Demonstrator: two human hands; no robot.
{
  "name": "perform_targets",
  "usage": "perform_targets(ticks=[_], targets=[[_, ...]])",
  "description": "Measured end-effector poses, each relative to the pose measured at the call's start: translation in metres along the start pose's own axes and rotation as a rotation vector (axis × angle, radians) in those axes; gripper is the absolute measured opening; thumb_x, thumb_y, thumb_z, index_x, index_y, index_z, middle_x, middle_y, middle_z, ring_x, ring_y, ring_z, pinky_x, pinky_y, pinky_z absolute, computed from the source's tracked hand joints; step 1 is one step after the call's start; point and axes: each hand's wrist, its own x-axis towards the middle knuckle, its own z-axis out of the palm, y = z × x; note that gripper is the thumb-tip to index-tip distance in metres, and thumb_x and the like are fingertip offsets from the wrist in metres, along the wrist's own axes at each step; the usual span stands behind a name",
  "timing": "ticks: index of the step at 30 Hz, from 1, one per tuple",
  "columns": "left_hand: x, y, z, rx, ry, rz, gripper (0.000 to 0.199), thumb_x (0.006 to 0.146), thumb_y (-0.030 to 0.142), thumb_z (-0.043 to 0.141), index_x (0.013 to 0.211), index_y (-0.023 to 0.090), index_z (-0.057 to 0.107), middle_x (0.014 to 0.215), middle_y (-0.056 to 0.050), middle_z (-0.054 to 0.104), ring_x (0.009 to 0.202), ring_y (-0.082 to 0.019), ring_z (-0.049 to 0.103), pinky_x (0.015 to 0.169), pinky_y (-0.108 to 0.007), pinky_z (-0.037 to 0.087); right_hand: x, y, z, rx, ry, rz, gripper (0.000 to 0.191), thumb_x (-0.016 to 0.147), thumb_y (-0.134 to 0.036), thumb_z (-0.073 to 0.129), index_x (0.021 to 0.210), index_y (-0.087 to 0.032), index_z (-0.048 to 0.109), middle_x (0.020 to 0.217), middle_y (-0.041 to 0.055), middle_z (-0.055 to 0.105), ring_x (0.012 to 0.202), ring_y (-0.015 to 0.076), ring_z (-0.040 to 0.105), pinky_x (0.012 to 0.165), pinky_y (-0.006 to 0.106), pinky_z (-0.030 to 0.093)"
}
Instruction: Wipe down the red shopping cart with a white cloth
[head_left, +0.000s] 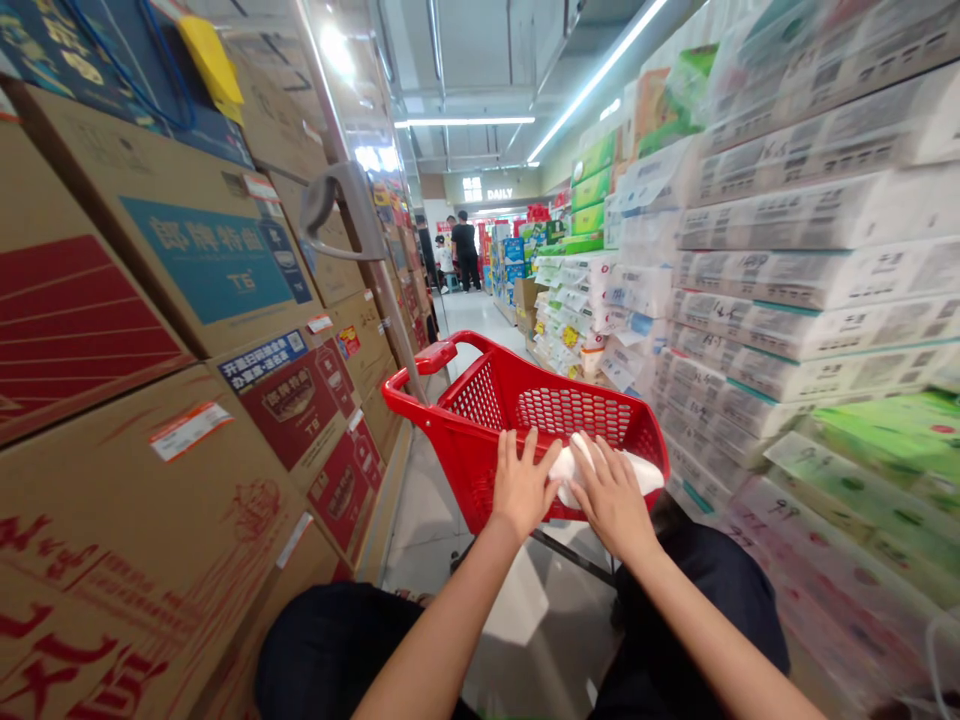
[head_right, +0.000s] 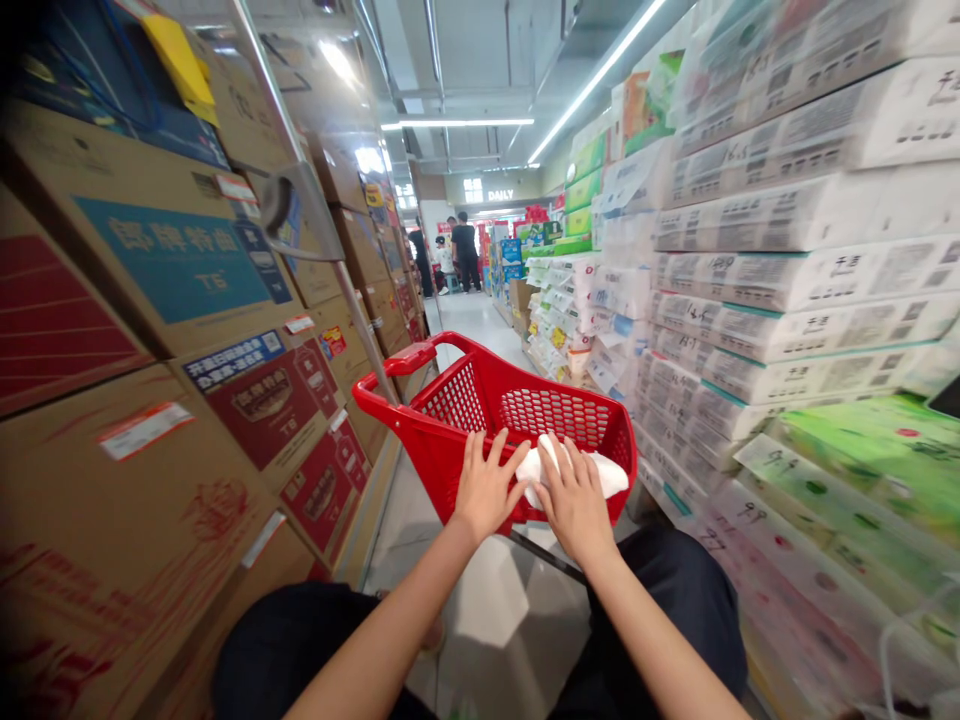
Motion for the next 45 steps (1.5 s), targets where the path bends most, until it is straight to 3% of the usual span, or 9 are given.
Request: perform_targets(ticks=[6,12,16,20,23,33,37,42,45], targets=[[0.006,-0.03,-0.019,0.091,-0.06,0.048,0.06,0.099,0.039,0.052,0.156,0.025,0.038,0.162,-0.007,0.038,0.145,-0.028,0.039,0.125,-0.046,0.027,-0.009,0.037,-0.003,-0.028,-0.067,-0.063,0.066,0.104,-0.041,0.041,0.164,-0.027,0.016,0.166,0.0048,0.03,0.152,0.0269,0.028,0.121,0.05,0.03],[0.011,-0.033,-0.023,0.187,-0.039,-0.026,0.052,0.092,0.047,0.062,0.142,0.034,0.055,0.159,-0.007,0.042,0.147,-0.039,0.032,0.124,-0.066,0.013,-0.032,0.085,0.006,-0.089,-0.004,0.202,0.066,0.104,-0.049,0.036,0.163,-0.022,0.022,0.163,0.0086,0.037,0.151,0.0316,0.03,0.119,0.053,0.032],[0.015,-0.021,-0.021,0.214,-0.065,-0.034,0.056,0.091,0.045,0.063,0.144,0.032,0.053,0.154,-0.009,0.047,0.14,-0.039,0.04,0.122,-0.067,0.012,-0.012,0.049,0.018,-0.098,0.025,0.224,0.068,0.103,-0.05,0.038,0.163,-0.021,0.022,0.164,0.0097,0.035,0.152,0.0354,0.024,0.12,0.059,0.028],[0.015,-0.021,-0.022,0.215,-0.076,-0.022,0.062,0.09,0.043,0.062,0.149,0.03,0.048,0.156,-0.009,0.045,0.14,-0.039,0.04,0.123,-0.066,0.011,0.016,-0.006,0.022,-0.039,-0.015,0.025,0.071,0.102,-0.048,0.041,0.164,-0.022,0.016,0.167,0.0082,0.028,0.154,0.0338,0.021,0.122,0.058,0.025],[0.012,-0.029,-0.024,0.203,-0.071,-0.008,0.068,0.091,0.038,0.058,0.155,0.027,0.038,0.156,-0.009,0.045,0.141,-0.036,0.039,0.125,-0.063,0.009,0.023,-0.015,0.018,0.008,-0.047,-0.082,0.07,0.103,-0.044,0.041,0.164,-0.025,0.013,0.167,0.0062,0.029,0.154,0.0306,0.023,0.122,0.054,0.027],[0.007,-0.037,-0.02,0.134,-0.055,-0.002,0.063,0.088,0.031,0.058,0.149,0.02,0.046,0.152,-0.006,0.051,0.146,-0.032,0.033,0.128,-0.058,0.006,-0.015,0.092,0.012,-0.077,-0.071,0.174,0.061,0.105,-0.047,0.031,0.159,-0.02,0.033,0.156,0.0094,0.048,0.141,0.0307,0.046,0.117,0.05,0.037],[0.008,-0.031,-0.019,0.126,-0.056,-0.001,0.065,0.086,0.031,0.059,0.149,0.018,0.046,0.153,-0.008,0.05,0.145,-0.033,0.035,0.128,-0.059,0.006,-0.002,0.062,0.018,-0.064,-0.018,0.203,0.062,0.104,-0.049,0.031,0.157,-0.017,0.039,0.157,0.0114,0.046,0.143,0.0328,0.042,0.119,0.054,0.033],[0.008,-0.031,-0.02,0.12,-0.059,0.011,0.065,0.087,0.031,0.059,0.149,0.018,0.046,0.154,-0.009,0.048,0.146,-0.033,0.033,0.128,-0.059,0.005,0.026,-0.021,0.017,0.075,-0.058,-0.105,0.064,0.104,-0.046,0.039,0.162,-0.023,0.025,0.166,0.0056,0.03,0.154,0.0288,0.023,0.123,0.052,0.028],[0.007,-0.035,-0.022,0.119,-0.059,0.022,0.063,0.087,0.031,0.058,0.148,0.02,0.047,0.154,-0.007,0.049,0.147,-0.032,0.033,0.129,-0.058,0.005,0.031,-0.024,0.015,0.112,-0.078,-0.16,0.064,0.105,-0.044,0.038,0.163,-0.026,0.02,0.166,0.0043,0.03,0.153,0.026,0.026,0.123,0.05,0.029]])
